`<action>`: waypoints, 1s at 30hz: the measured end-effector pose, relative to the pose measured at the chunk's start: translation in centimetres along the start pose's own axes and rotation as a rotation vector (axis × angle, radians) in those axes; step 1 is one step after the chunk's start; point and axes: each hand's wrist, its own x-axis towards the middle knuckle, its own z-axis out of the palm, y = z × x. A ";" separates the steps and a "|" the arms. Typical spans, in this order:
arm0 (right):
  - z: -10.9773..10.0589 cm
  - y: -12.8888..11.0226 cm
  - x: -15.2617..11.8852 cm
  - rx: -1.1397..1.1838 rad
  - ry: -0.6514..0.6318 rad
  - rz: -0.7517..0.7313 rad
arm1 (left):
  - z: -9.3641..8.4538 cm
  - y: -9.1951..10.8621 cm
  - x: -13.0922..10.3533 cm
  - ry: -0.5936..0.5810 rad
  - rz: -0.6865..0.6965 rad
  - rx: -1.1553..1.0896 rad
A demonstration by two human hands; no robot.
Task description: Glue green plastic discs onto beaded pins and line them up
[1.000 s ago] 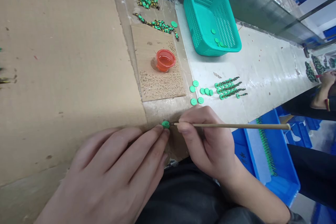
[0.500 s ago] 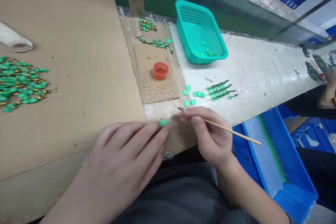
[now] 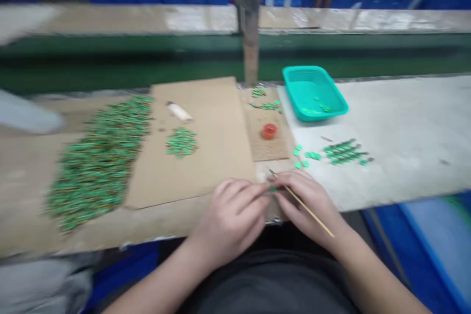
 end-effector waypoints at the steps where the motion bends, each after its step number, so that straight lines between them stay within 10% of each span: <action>1: 0.3 0.1 -0.1 -0.026 -0.009 -0.009 | -0.6 0.1 -0.4 0.007 -0.019 0.033; 5: 1.3 0.5 -0.9 -0.061 0.004 -0.034 | -4.9 -3.2 -2.7 0.009 -0.195 0.220; 9: 1.5 0.7 -1.8 -0.092 0.084 -0.027 | -12.2 -11.4 -4.5 0.073 -0.592 0.490; 15: 1.6 1.2 -2.2 -0.054 0.181 0.033 | -17.2 -19.8 -2.6 -0.284 -0.782 0.528; 21: 1.4 0.8 -1.6 -0.040 0.211 -0.001 | -17.2 -20.6 -0.3 -0.421 -0.741 0.488; 30: 1.0 0.6 -1.8 0.047 0.333 0.078 | -16.9 -16.0 -1.4 -0.128 -0.649 0.306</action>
